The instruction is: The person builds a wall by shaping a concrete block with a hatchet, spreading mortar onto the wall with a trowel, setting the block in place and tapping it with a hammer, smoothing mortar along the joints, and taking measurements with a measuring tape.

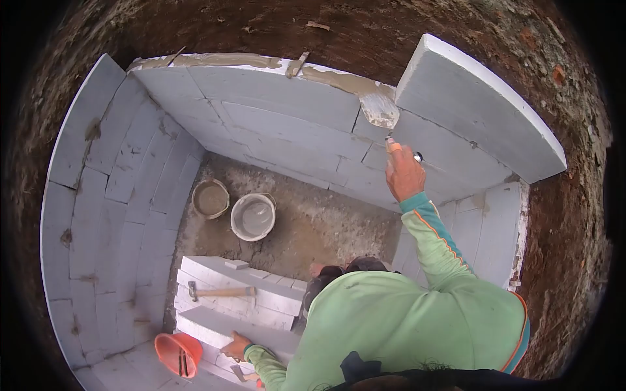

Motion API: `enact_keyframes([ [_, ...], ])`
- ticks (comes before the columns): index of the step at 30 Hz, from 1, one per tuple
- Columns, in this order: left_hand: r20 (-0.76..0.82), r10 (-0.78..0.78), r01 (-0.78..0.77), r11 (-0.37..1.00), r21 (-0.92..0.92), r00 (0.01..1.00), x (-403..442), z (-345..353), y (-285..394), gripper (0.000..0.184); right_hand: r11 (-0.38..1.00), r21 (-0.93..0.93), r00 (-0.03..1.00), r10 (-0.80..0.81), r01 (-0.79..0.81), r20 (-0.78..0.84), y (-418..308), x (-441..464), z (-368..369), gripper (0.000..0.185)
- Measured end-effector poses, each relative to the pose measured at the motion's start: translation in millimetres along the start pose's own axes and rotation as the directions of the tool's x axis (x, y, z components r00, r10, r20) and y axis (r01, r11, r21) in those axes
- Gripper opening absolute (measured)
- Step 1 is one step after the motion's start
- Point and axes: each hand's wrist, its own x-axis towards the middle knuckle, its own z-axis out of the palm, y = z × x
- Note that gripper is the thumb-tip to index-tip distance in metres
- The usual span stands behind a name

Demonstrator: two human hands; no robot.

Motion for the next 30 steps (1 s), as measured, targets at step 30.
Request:
enact_keyframes([
  [30,-0.036,-0.03,0.029,0.999,-0.025,0.999,-8.8,-10.6,10.1,0.091,0.972,0.184,0.985,-0.162,0.148,0.061,-3.0,68.2,-49.4,0.046],
])
